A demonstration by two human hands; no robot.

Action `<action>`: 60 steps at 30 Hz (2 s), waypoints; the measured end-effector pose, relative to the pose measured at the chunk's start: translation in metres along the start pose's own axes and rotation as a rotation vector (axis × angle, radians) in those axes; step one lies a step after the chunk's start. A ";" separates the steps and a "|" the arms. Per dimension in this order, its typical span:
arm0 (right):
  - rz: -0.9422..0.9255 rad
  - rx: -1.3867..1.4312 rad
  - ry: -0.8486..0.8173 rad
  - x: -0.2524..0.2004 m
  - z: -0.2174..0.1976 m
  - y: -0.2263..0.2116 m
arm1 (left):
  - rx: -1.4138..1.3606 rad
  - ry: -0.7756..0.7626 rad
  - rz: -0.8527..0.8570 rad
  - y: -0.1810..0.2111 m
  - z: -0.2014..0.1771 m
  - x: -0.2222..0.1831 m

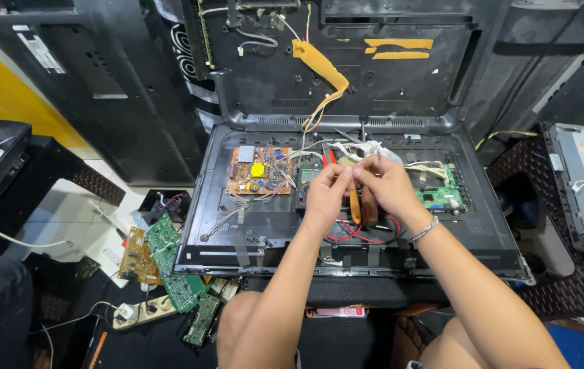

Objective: Repairing and diagnosing internal components of a television using a multimeter and hand tools.

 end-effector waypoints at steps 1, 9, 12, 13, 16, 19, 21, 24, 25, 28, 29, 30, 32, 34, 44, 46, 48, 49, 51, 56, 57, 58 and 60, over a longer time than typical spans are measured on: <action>0.055 0.121 0.010 -0.001 0.001 0.004 | 0.035 -0.010 -0.012 0.005 0.002 -0.001; 0.139 0.547 0.216 0.005 -0.021 0.046 | -0.184 -0.046 -0.034 0.003 0.010 -0.006; 0.133 0.594 0.295 0.008 -0.032 0.052 | -0.292 -0.018 0.042 0.012 0.007 -0.005; 0.119 0.620 0.334 0.006 -0.035 0.053 | -0.351 -0.002 0.086 0.018 0.005 -0.006; 0.128 0.652 0.397 -0.001 -0.039 0.047 | -0.390 0.036 0.150 0.038 -0.006 -0.010; 0.130 0.663 0.467 0.004 -0.053 0.065 | -0.517 0.072 0.199 0.045 -0.021 -0.010; 0.159 0.665 0.488 -0.003 -0.059 0.059 | -0.610 0.129 0.224 0.042 -0.046 -0.007; 0.141 0.648 0.552 -0.002 -0.098 0.079 | -0.708 0.163 0.246 0.058 -0.085 -0.011; 0.092 0.630 0.595 0.000 -0.119 0.089 | -0.713 0.136 0.241 0.068 -0.096 -0.013; 0.046 0.388 0.473 -0.013 -0.094 0.030 | -0.383 -0.050 0.022 0.093 -0.041 -0.022; 0.045 0.389 0.471 -0.022 -0.077 0.009 | -0.382 -0.049 0.024 0.077 -0.034 -0.020; 0.050 0.324 0.291 -0.022 -0.047 -0.016 | -0.209 -0.104 -0.036 0.058 -0.021 -0.018; 0.058 0.260 0.113 -0.024 -0.007 -0.033 | -0.035 -0.159 -0.100 0.025 -0.007 -0.016; 0.033 0.151 -0.006 -0.018 0.017 -0.024 | 0.447 -0.350 -0.102 0.002 0.015 -0.014; 0.131 -0.103 0.494 0.009 -0.094 0.037 | 0.681 -0.156 -0.057 0.038 -0.007 -0.017; 0.091 -0.327 0.466 0.024 -0.125 0.063 | 0.710 0.089 -0.023 0.076 -0.029 -0.027; 0.222 -0.489 0.255 0.012 -0.089 0.032 | 0.832 0.095 -0.177 0.074 -0.031 -0.027; 0.348 -0.645 0.035 0.006 -0.063 0.024 | 0.954 0.103 -0.332 0.069 -0.036 -0.029; 0.373 -0.776 -0.060 0.003 -0.034 0.012 | 1.041 0.090 -0.429 0.051 -0.040 -0.026; 0.413 -0.979 -0.165 0.026 -0.021 0.049 | 1.143 0.074 -0.498 0.031 -0.041 -0.027; 0.391 -0.986 -0.126 0.031 -0.024 0.056 | 1.140 0.097 -0.504 0.029 -0.045 -0.026; 0.371 -0.991 -0.085 0.036 -0.027 0.063 | 1.138 0.118 -0.508 0.026 -0.049 -0.026; 0.332 -1.010 -0.079 0.034 -0.025 0.045 | 1.134 0.106 -0.528 0.030 -0.050 -0.028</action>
Point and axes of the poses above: each hand's wrist, its own x-axis towards the middle knuckle, its own z-axis out of the palm, y = z × x, the point moved 9 cm from there along x, towards the middle knuckle, and after that the axes turned 13 degrees about -y, right-handed, at the moved point
